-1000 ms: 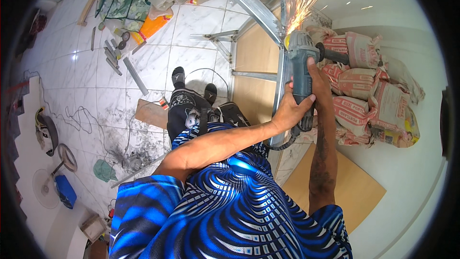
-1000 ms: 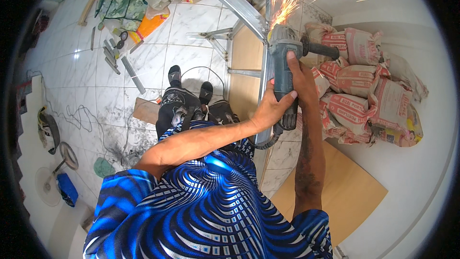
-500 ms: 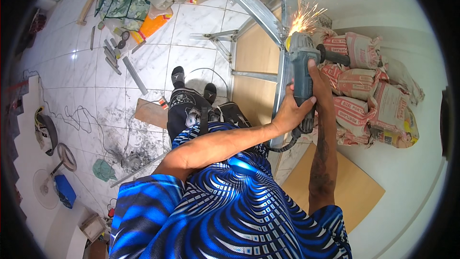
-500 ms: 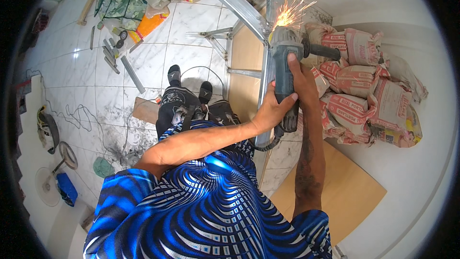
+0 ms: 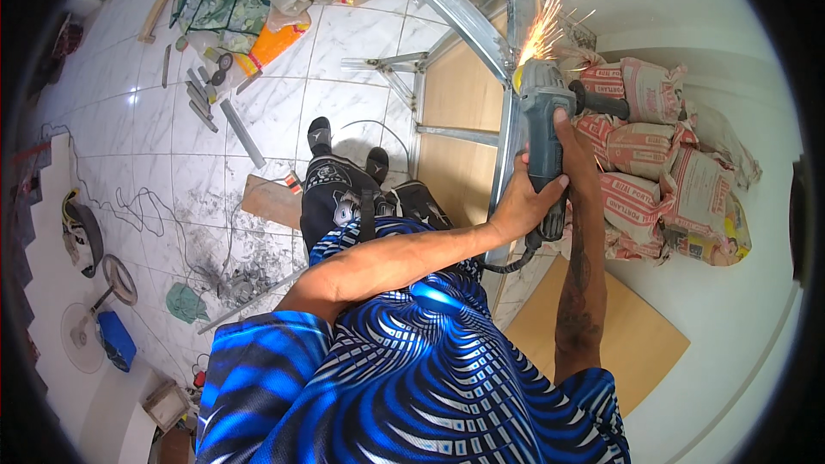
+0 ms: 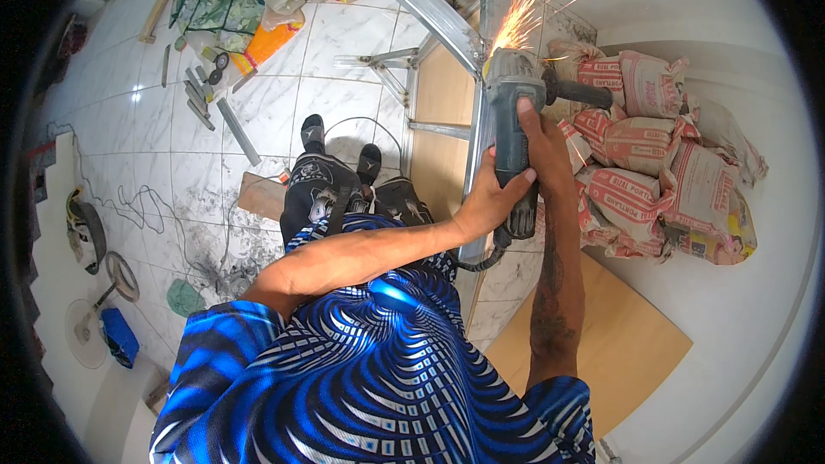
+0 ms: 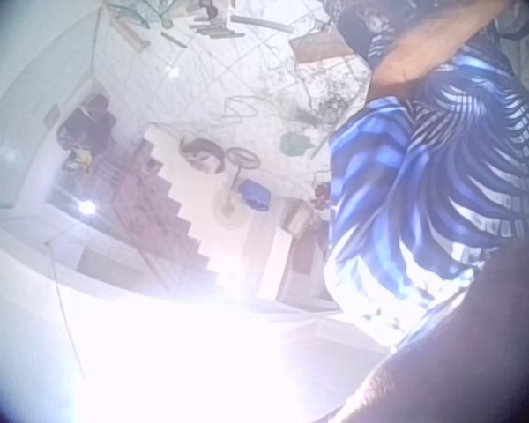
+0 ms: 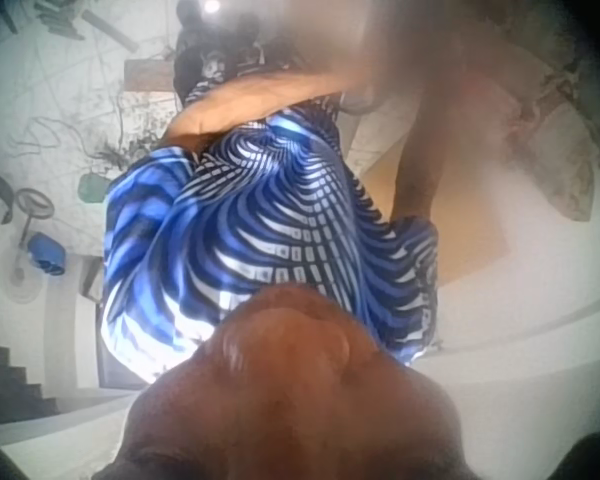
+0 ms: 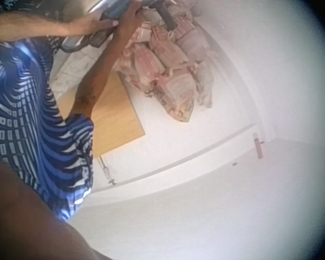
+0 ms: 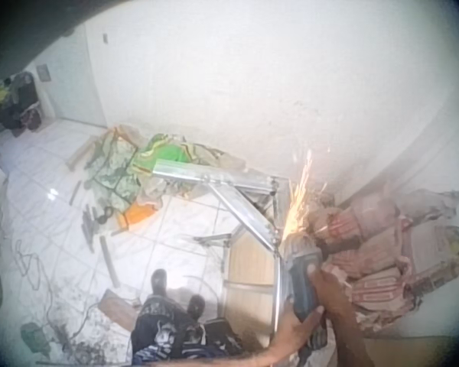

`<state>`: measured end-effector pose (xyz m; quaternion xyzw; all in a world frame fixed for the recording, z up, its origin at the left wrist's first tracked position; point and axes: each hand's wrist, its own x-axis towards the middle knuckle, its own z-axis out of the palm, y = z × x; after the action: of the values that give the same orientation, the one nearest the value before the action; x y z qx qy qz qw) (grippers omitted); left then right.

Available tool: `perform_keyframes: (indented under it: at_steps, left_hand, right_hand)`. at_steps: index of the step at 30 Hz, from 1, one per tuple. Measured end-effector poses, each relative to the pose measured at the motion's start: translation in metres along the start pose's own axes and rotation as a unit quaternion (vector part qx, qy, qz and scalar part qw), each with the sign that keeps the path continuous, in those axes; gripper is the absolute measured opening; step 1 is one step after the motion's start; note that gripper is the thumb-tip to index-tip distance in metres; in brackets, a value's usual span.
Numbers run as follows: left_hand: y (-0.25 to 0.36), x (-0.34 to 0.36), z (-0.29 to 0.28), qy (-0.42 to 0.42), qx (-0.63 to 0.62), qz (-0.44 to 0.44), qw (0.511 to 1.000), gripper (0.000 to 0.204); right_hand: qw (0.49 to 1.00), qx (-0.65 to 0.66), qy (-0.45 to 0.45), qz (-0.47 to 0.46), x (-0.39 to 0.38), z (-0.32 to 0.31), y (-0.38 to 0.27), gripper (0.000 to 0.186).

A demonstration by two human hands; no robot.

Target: The person uses an angle grinder to cut and grind the joints and edges of a large metal frame structure.

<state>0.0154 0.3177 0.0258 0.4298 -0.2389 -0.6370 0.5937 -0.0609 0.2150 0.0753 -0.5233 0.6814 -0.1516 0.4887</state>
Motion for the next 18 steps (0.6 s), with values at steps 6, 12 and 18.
perform_keyframes:
  at_steps: [6, 12, 18]
  left_hand:
    - [-0.002, 0.001, -0.001, -0.005, -0.024, -0.011, 1.0, 0.056]
    - [0.001, -0.001, 0.001, 0.007, 0.01, -0.005, 1.0, 0.054]
    - [0.0, 0.001, 0.001, -0.006, -0.024, -0.009, 1.0, 0.056]
  right_hand:
    - [1.0, -0.006, -0.001, -0.004, 0.003, 0.001, 0.0, 0.065]
    - [0.999, 0.015, -0.016, 0.034, -0.004, -0.001, -0.006, 0.073]
    - [0.999, 0.029, -0.007, 0.02, -0.007, 0.002, -0.009, 0.062]
